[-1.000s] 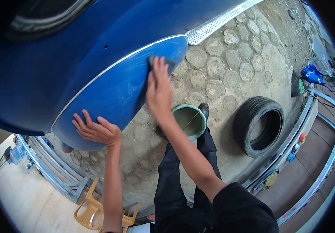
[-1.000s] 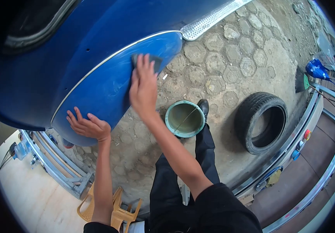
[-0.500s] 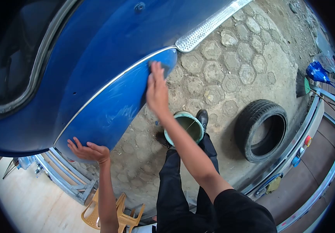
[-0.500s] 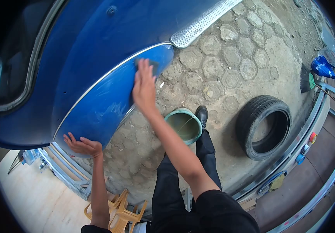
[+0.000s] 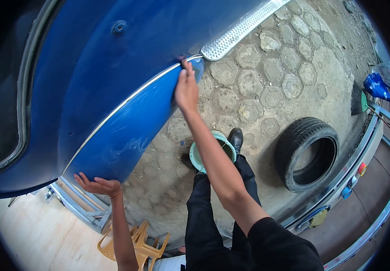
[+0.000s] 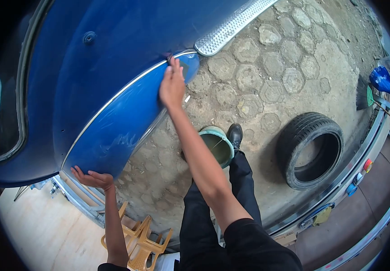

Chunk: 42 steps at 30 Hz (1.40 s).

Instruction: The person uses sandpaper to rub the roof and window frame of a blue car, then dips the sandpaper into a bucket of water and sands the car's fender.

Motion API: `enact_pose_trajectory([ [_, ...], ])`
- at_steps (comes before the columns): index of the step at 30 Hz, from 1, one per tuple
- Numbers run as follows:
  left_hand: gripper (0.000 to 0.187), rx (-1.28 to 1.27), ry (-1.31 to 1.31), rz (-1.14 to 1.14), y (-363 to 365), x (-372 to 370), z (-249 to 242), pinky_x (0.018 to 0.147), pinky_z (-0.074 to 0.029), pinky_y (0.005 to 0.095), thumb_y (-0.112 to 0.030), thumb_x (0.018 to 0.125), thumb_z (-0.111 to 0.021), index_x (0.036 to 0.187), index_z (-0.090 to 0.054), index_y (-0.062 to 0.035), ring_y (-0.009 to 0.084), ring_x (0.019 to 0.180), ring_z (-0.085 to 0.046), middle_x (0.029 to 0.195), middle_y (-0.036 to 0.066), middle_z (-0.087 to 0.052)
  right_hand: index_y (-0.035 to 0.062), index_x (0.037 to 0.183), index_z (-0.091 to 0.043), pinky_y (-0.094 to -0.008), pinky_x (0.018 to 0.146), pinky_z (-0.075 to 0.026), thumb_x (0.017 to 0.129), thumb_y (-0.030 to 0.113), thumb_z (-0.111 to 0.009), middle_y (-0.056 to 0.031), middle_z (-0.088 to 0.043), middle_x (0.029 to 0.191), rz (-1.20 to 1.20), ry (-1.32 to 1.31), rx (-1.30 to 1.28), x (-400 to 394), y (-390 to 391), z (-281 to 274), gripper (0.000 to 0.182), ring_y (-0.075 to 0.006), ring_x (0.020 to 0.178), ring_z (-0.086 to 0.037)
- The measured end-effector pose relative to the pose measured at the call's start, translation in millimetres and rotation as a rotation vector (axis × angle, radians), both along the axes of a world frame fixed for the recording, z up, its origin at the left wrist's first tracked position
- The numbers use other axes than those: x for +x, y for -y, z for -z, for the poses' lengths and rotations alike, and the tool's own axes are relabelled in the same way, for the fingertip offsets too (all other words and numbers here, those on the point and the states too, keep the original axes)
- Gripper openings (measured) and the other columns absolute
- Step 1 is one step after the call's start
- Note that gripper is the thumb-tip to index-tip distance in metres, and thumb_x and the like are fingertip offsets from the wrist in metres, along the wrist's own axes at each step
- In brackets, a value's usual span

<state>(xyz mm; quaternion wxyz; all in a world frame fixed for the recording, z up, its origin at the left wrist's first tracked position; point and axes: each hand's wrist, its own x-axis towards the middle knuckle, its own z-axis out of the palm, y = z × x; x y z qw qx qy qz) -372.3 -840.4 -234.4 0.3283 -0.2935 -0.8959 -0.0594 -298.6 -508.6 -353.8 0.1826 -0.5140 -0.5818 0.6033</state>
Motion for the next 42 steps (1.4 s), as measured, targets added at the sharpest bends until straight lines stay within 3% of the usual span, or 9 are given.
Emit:
enact_pose_trajectory([
  [4,0.055,-0.007,-0.014,-0.004,-3,-1,-3,0.119,-0.028,0.0552,-0.030,0.106,-0.029,0.142,-0.046,0.0089,0.0420,0.143,-0.039,0.152,0.027,-0.043,0.0120,0.159,-0.036,-0.0529,0.125,-0.019,0.111,0.037,-0.028,-0.0162,-0.025,0.168,-0.107,-0.070,0.019,21,40,-48,0.055,-0.0402,0.154,-0.022],
  [7,0.054,0.000,-0.014,0.007,-7,2,-2,0.119,-0.029,0.0547,-0.028,0.106,-0.030,0.140,-0.047,0.0105,0.0428,0.141,-0.042,0.150,0.028,-0.044,0.0095,0.158,-0.036,-0.0510,0.124,-0.024,0.111,0.038,-0.028,-0.0186,-0.027,0.166,-0.040,0.033,0.001,20,28,-23,0.056,-0.0415,0.152,-0.026],
  [10,0.054,-0.002,-0.013,0.008,-7,2,-5,0.120,-0.029,0.0549,-0.029,0.106,-0.030,0.141,-0.046,0.0102,0.0433,0.142,-0.040,0.151,0.029,-0.043,0.0087,0.159,-0.034,-0.0520,0.123,-0.026,0.111,0.037,-0.028,-0.0197,-0.023,0.167,0.112,-0.007,-0.379,15,-28,34,0.057,-0.0418,0.152,-0.027],
  [14,0.055,0.012,0.006,0.008,-5,2,-1,0.120,-0.028,0.0555,-0.029,0.106,-0.028,0.143,-0.043,0.0095,0.0433,0.144,-0.039,0.153,0.028,-0.041,0.0089,0.161,-0.029,-0.0465,0.121,-0.033,0.111,0.037,-0.027,-0.0208,-0.030,0.164,-0.062,-0.012,-0.042,39,26,-12,0.058,-0.0394,0.148,-0.037],
  [17,0.054,0.006,0.006,-0.002,-8,3,0,0.120,-0.028,0.0558,-0.027,0.106,-0.028,0.143,-0.043,0.0097,0.0437,0.144,-0.039,0.153,0.028,-0.041,0.0113,0.161,-0.029,-0.0473,0.121,-0.032,0.111,0.039,-0.026,-0.0199,-0.027,0.166,-0.080,-0.060,-0.092,46,43,-17,0.058,-0.0394,0.148,-0.035],
  [20,0.053,-0.014,-0.011,0.002,-4,0,-2,0.120,-0.028,0.0558,-0.026,0.106,-0.028,0.143,-0.043,0.0098,0.0438,0.144,-0.039,0.153,0.029,-0.040,0.0145,0.163,-0.026,-0.0448,0.122,-0.032,0.111,0.044,-0.027,-0.0157,-0.020,0.169,0.033,-0.030,-0.405,31,-17,23,0.060,-0.0387,0.151,-0.029],
  [28,0.053,-0.034,-0.013,-0.027,-7,3,0,0.120,-0.029,0.0560,-0.027,0.106,-0.029,0.141,-0.046,0.0100,0.0431,0.144,-0.039,0.152,0.028,-0.042,0.0114,0.161,-0.030,-0.0550,0.123,-0.024,0.111,0.037,-0.027,-0.0170,-0.027,0.166,-0.167,-0.020,0.012,30,42,-54,0.056,-0.0444,0.151,-0.027],
  [33,0.053,-0.044,-0.056,0.002,-5,0,-1,0.119,-0.029,0.0573,-0.026,0.107,-0.029,0.139,-0.048,0.0113,0.0445,0.141,-0.041,0.149,0.030,-0.045,0.0082,0.160,-0.032,-0.0538,0.123,-0.022,0.111,0.032,-0.032,-0.0187,-0.028,0.166,0.063,-0.008,-0.036,3,19,-30,0.055,-0.0445,0.153,-0.022],
  [42,0.052,-0.040,-0.034,-0.006,-7,0,-4,0.117,-0.028,0.0587,-0.028,0.107,-0.029,0.143,-0.048,0.0054,0.0449,0.143,-0.039,0.153,0.028,-0.042,0.0132,0.159,-0.036,-0.0606,0.119,-0.028,0.108,0.027,-0.040,-0.0155,-0.031,0.165,-0.293,0.045,0.393,14,78,-99,0.054,-0.0451,0.151,-0.028],
])
